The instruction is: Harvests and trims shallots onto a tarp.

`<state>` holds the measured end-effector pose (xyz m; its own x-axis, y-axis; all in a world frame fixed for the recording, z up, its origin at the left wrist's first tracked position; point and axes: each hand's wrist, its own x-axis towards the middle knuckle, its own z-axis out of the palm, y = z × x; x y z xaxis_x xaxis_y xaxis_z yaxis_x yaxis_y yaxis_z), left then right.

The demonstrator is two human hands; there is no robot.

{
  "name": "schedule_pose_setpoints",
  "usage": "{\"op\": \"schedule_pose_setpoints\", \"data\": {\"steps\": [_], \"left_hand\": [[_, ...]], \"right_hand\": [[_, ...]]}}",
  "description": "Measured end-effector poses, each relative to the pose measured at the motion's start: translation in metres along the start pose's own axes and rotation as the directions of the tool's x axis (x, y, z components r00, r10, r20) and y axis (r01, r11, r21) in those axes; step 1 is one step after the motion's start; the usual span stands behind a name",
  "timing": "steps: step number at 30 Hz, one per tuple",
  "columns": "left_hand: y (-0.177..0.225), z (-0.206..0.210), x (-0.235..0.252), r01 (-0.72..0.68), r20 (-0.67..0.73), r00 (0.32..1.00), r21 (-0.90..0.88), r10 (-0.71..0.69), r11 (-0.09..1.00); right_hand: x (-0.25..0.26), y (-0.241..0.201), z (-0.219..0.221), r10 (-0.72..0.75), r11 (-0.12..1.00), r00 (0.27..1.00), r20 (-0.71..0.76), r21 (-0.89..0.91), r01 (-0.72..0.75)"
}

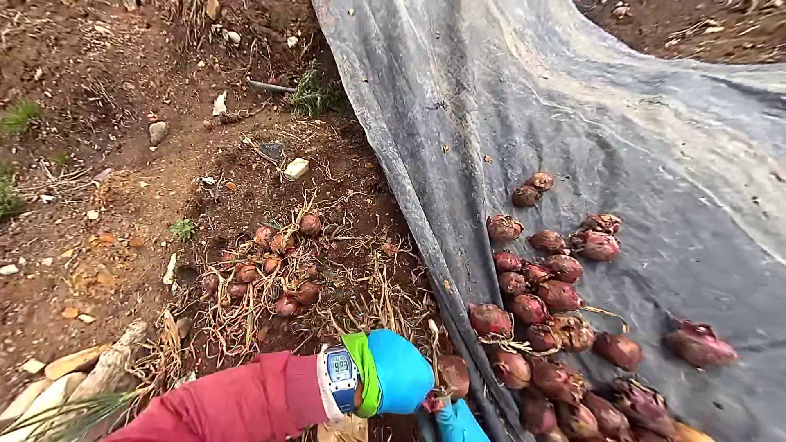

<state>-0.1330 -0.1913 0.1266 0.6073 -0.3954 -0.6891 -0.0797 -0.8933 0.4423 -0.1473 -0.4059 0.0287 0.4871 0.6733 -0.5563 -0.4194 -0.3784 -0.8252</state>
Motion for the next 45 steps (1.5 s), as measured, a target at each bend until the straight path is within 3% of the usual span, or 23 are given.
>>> {"op": "schedule_pose_setpoints", "data": {"steps": [2,3,5,6,7,9,11,12,14,17,20,22,25,28,31,33,35,38,39,41,43,45], "left_hand": [[0.028,0.007,0.016,-0.076,0.017,0.997,0.043,0.075,0.996],[0.029,0.006,0.022,-0.041,-0.012,0.999,0.02,0.041,0.999],[0.01,0.005,0.021,0.166,-0.102,0.979,-0.089,-0.175,0.982],[-0.009,0.007,0.016,0.302,-0.165,0.929,-0.183,-0.332,0.936],[-0.032,0.012,0.007,0.432,-0.227,0.835,-0.297,-0.502,0.852],[-0.089,0.029,-0.011,0.618,-0.309,0.542,-0.483,-0.781,0.62],[-0.154,0.047,-0.02,0.716,-0.265,0.327,-0.557,-0.907,0.42],[-0.185,0.057,-0.018,0.741,-0.203,0.278,-0.577,-0.939,0.344],[-0.232,0.072,-0.009,0.748,-0.112,0.252,-0.607,-0.961,0.267],[-0.258,0.058,-0.006,0.708,-0.143,0.312,-0.624,-0.939,0.331],[-0.229,0.028,-0.013,0.418,-0.309,0.371,-0.786,-0.876,0.455],[-0.209,0.024,-0.007,0.232,-0.361,0.455,-0.835,-0.814,0.5],[-0.181,0.029,0.008,0.117,-0.412,0.62,-0.794,-0.668,0.597],[-0.141,0.026,0.004,0.112,-0.423,0.781,-0.63,-0.46,0.768],[-0.101,0.009,-0.002,0.233,-0.128,0.952,-0.292,-0.279,0.928],[-0.087,0.0,-0.007,0.274,0.009,0.961,-0.147,-0.276,0.95],[-0.082,-0.005,-0.008,0.308,-0.038,0.949,-0.108,-0.314,0.945],[-0.05,-0.006,0.004,0.32,-0.163,0.917,-0.242,-0.364,0.916],[-0.031,-0.007,0.01,0.293,-0.136,0.935,-0.22,-0.327,0.93],[0.021,-0.013,0.024,0.15,0.065,0.987,-0.063,-0.146,0.987],[0.074,-0.011,0.04,-0.036,0.258,0.966,0.065,0.018,0.997],[0.086,-0.005,0.053,-0.067,0.164,0.985,0.096,0.051,0.993]], "right_hand": [[-0.03,0.012,-0.01,-0.044,0.996,0.991,-0.128,0.074,0.054],[-0.043,0.021,-0.016,-0.088,0.982,0.967,-0.239,0.139,0.124],[-0.059,0.039,-0.033,-0.103,0.899,0.874,-0.474,0.331,0.285],[-0.066,0.044,-0.044,-0.079,0.859,0.828,-0.556,0.383,0.339],[-0.073,0.05,-0.055,-0.063,0.842,0.807,-0.587,0.403,0.359],[-0.073,0.064,-0.065,-0.013,0.824,0.807,-0.591,0.451,0.344],[-0.068,0.071,-0.05,0.073,0.839,0.838,-0.541,0.488,0.242],[-0.063,0.072,-0.04,0.098,0.849,0.866,-0.49,0.495,0.184],[-0.045,0.07,-0.017,0.142,0.9,0.898,-0.416,0.432,0.058],[-0.016,0.064,0.01,0.124,0.958,0.94,-0.319,0.286,-0.029],[0.012,0.05,0.022,0.138,0.965,0.967,-0.215,0.248,-0.083],[0.03,0.046,0.024,0.214,0.947,0.963,-0.165,0.277,-0.163],[0.06,0.034,0.025,0.314,0.851,0.946,-0.077,0.465,-0.244],[0.076,0.012,0.019,0.033,0.887,0.999,-0.03,0.462,-0.015],[0.078,-0.024,0.005,-0.124,0.97,0.991,-0.047,0.205,0.131],[0.069,-0.03,-0.003,-0.054,0.998,0.998,-0.024,0.043,0.055],[0.052,-0.022,-0.01,-0.049,0.996,0.999,-0.001,0.074,0.048],[0.021,0.007,-0.014,-0.056,0.97,0.997,-0.056,0.232,0.067],[0.01,0.016,-0.017,-0.02,0.976,0.999,-0.04,0.215,0.028],[-0.014,0.029,-0.022,0.034,0.993,0.999,-0.001,0.117,-0.034],[-0.042,0.034,-0.026,0.018,0.989,0.996,-0.084,0.15,-0.005],[-0.065,0.043,-0.035,-0.041,0.971,0.957,-0.287,0.214,0.105]]}}
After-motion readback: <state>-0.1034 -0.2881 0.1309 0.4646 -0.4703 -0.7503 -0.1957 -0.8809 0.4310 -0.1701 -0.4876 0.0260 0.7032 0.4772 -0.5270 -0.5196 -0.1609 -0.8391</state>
